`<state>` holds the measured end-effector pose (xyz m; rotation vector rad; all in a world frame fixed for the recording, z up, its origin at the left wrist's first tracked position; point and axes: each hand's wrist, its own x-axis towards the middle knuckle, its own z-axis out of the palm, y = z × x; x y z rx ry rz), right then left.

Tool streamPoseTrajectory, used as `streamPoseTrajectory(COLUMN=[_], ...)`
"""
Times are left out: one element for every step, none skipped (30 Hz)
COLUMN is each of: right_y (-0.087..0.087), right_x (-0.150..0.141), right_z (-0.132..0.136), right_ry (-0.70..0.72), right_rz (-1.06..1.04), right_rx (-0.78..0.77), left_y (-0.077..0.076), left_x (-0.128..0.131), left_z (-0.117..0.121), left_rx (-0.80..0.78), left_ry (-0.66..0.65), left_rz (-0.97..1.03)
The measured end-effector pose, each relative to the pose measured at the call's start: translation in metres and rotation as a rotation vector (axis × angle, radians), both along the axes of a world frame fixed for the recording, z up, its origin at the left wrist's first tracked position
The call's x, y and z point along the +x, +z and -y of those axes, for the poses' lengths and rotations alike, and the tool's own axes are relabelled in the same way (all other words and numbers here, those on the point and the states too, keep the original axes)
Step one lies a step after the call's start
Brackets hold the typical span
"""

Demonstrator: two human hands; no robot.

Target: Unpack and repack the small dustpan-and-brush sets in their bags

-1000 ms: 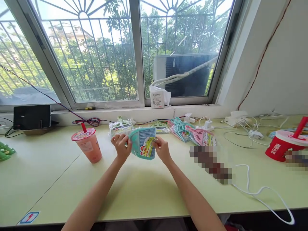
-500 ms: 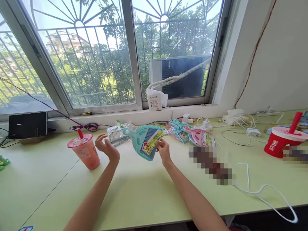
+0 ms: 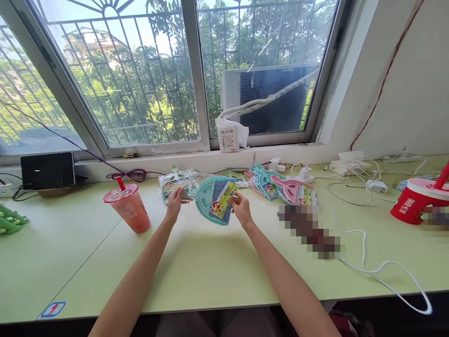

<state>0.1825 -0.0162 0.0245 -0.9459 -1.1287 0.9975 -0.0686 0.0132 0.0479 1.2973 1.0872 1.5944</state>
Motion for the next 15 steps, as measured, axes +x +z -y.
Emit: streamPoseTrajectory(right_y=[-0.001, -0.002, -0.002, -0.002, -0.002, -0.002, -0.002, -0.002, -0.003, -0.004, -0.005, -0.006, -0.007, -0.008, -0.009], right_x=[-0.001, -0.002, -0.002, -0.003, -0.003, -0.002, -0.002, -0.001, -0.001, 0.000, 0.000, 0.001, 0.001, 0.002, 0.002], right_z=[0.001, 0.001, 0.002, 0.003, 0.004, 0.004, 0.004, 0.004, 0.004, 0.003, 0.003, 0.002, 0.002, 0.002, 0.002], right_ry=[0.008, 0.013, 0.015, 0.013, 0.006, -0.005, -0.020, -0.037, -0.054, -0.069, -0.081, -0.091, -0.100, -0.110, -0.120], right_rz=[0.004, 0.007, 0.007, 0.004, -0.002, -0.009, -0.021, -0.037, -0.057, -0.082, -0.110, -0.139, -0.167, -0.191, -0.210], right_rx=[-0.002, -0.005, -0.009, -0.014, -0.018, -0.022, -0.025, -0.029, -0.033, -0.037, -0.042, -0.048, -0.055, -0.062, -0.068], left_y=[0.001, 0.002, 0.002, 0.002, 0.002, 0.002, 0.002, 0.002, 0.002, 0.001, 0.000, -0.002, -0.005, -0.008, -0.011], left_x=[0.000, 0.000, 0.000, 0.000, 0.000, -0.002, -0.004, -0.007, -0.011, -0.015, -0.018, -0.020, -0.021, -0.019, -0.015], left_z=[0.001, 0.001, 0.002, 0.001, 0.001, 0.000, -0.001, -0.002, -0.003, -0.003, -0.004, -0.003, -0.003, -0.002, 0.000], left_rx=[-0.028, -0.052, -0.063, -0.054, -0.028, 0.007, 0.040, 0.056, 0.047, 0.009, -0.041, -0.089, -0.125, -0.148, -0.157], left_ry=[-0.022, -0.038, -0.049, -0.043, -0.014, 0.041, 0.113, 0.193, 0.260, 0.293, 0.279, 0.219, 0.120, -0.002, -0.131], left_rz=[0.003, 0.007, 0.017, 0.036, 0.068, 0.114, 0.172, 0.240, 0.309, 0.373, 0.433, 0.484, 0.523, 0.544, 0.548])
